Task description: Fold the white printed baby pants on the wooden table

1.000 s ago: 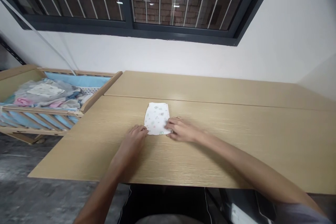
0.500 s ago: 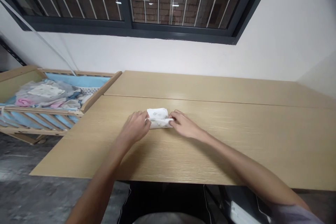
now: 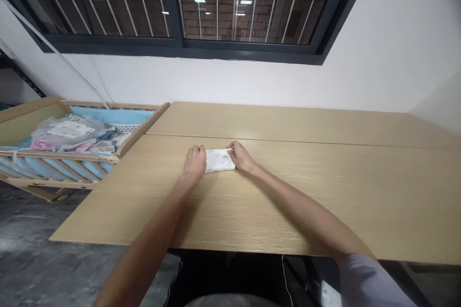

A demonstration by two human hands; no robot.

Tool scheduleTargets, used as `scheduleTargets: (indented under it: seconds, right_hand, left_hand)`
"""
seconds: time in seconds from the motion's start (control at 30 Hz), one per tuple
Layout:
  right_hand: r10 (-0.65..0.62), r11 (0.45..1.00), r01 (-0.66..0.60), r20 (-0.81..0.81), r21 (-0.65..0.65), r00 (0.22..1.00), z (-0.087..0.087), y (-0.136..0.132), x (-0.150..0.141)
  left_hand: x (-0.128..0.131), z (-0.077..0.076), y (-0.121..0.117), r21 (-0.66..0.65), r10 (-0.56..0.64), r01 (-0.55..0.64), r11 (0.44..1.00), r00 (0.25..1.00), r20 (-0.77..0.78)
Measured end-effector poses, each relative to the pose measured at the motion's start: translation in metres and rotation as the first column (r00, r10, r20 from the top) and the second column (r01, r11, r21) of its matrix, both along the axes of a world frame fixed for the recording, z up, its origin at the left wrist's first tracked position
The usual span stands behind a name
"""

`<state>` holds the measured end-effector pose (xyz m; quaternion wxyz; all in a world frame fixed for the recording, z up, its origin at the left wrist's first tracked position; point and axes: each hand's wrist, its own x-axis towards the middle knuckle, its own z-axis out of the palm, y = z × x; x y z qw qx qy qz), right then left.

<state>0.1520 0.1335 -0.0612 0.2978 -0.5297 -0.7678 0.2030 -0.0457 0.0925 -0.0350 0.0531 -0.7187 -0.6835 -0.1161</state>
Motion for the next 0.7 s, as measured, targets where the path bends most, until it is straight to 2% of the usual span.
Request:
scheduleTargets:
  seconds: [0.07,0.13,0.17,0.23,0.3,0.33,0.4,0.5,0.7]
  right_hand:
    - [-0.018,1.0,0.018,-0.003,0.023,1.0,0.005,-0.004,-0.001]
    - [-0.02,0.991,0.017,0.022,0.131,1.0,0.014,-0.014,-0.004]
    - [-0.002,0.981,-0.009,0.053,0.195,0.999,0.018,-0.02,-0.006]
    - [0.085,0.955,-0.126,0.16,0.27,0.984,0.024,-0.032,-0.011]
    - [0.199,0.932,-0.271,0.287,0.239,0.937,0.024,-0.041,-0.017]
    - [0.244,0.924,-0.325,0.343,0.202,0.907,0.022,-0.043,-0.019]
    - [0.291,0.915,-0.379,0.423,0.137,0.858,0.014,-0.043,-0.022]
    - [0.294,0.915,-0.387,0.471,0.112,0.832,0.004,-0.038,-0.018]
    - [0.262,0.948,-0.314,0.42,0.059,0.869,0.004,-0.038,0.008]
  left_hand:
    - [-0.001,0.002,-0.003,0.03,0.012,-0.012,0.999,1.0,0.005]
    - [0.0,0.004,-0.008,0.121,0.001,-0.008,0.993,0.998,0.062]
    - [0.0,0.004,-0.011,0.176,-0.046,0.026,0.984,0.993,0.11]
    - [0.002,0.001,-0.017,0.242,-0.215,0.165,0.956,0.957,0.195]
    - [0.005,-0.007,-0.022,0.18,-0.347,0.312,0.933,0.911,0.223]
    - [0.006,-0.013,-0.023,0.107,-0.36,0.345,0.933,0.906,0.221]
    - [0.008,-0.023,-0.024,-0.037,-0.316,0.328,0.944,0.93,0.186]
    - [0.005,-0.033,-0.024,-0.131,-0.265,0.279,0.951,0.957,0.114]
    - [-0.012,-0.037,-0.028,-0.126,-0.275,0.281,0.951,0.959,0.064]
